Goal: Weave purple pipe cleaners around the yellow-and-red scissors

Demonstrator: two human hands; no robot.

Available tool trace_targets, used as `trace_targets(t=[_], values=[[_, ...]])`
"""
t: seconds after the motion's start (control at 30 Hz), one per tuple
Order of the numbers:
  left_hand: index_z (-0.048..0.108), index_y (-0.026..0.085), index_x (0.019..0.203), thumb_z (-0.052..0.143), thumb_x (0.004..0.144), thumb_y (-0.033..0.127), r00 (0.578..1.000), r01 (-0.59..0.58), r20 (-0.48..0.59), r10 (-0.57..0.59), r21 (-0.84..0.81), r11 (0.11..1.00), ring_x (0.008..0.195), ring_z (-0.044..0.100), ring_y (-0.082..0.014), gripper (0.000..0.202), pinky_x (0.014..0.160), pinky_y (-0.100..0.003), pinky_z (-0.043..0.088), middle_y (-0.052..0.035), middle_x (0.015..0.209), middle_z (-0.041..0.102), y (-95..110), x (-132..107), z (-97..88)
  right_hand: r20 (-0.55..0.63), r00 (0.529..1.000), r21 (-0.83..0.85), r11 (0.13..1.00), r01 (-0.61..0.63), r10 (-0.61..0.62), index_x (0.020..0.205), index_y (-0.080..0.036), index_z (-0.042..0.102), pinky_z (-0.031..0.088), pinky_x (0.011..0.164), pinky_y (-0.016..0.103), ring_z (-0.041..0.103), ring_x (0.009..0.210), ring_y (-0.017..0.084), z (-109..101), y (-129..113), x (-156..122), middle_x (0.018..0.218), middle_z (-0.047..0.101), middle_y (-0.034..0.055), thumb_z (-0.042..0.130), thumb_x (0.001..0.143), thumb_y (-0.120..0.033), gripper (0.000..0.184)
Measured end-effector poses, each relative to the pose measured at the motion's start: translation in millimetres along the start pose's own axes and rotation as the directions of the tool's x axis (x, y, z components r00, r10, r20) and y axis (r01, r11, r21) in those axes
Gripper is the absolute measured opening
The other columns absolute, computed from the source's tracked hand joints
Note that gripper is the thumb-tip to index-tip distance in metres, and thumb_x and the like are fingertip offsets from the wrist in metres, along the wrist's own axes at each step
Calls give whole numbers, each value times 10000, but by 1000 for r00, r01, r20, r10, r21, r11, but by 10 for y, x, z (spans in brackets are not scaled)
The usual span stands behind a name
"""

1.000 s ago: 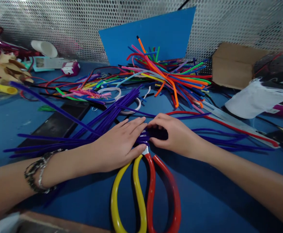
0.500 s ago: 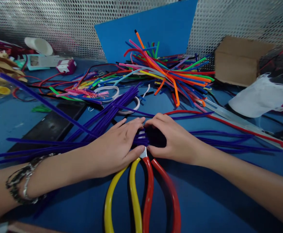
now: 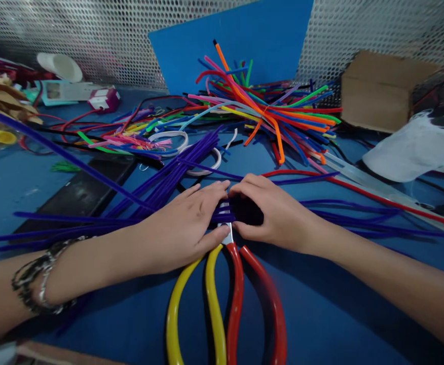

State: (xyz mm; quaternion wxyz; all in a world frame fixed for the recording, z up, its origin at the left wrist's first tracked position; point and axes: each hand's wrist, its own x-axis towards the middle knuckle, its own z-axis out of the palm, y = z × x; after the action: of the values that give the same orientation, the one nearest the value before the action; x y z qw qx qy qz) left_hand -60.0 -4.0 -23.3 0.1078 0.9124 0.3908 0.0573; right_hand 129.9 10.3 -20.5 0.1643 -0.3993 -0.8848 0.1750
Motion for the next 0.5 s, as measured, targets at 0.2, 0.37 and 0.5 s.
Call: trace_targets(t=[0.2, 0.37, 0.5], values=[[312, 37, 1335, 319, 916, 418, 1000, -24, -6, 24, 7, 1000, 1305, 301, -275, 566, 1064, -474, 263, -180, 1411, 326, -11, -5, 16, -10, 1000, -10, 1000, -30, 30, 930, -106, 580, 415, 753, 329, 496, 831, 204, 1, -63, 6, 842, 534, 73, 595, 669, -252, 299], [323, 22, 1326, 324, 914, 414, 999, -39, -18, 39, 7, 999, 1303, 302, -291, 569, 1066, -477, 258, -197, 1396, 344, -19, -1, 23, -30, 994, -69, 991, -111, 109, 882, -117, 575, 404, 734, 332, 482, 804, 202, 10, -135, -9, 825, 525, 66, 592, 668, -268, 262], [318, 38, 1334, 304, 911, 434, 1000, -20, 4, 20, 13, 1000, 1298, 313, -282, 579, 1060, -480, 267, -184, 1400, 343, -17, -1, 7, -33, 993, -39, 992, -118, 117, 889, -124, 577, 399, 730, 320, 488, 807, 195, 2, -134, -11, 837, 533, 61, 594, 678, -278, 261]])
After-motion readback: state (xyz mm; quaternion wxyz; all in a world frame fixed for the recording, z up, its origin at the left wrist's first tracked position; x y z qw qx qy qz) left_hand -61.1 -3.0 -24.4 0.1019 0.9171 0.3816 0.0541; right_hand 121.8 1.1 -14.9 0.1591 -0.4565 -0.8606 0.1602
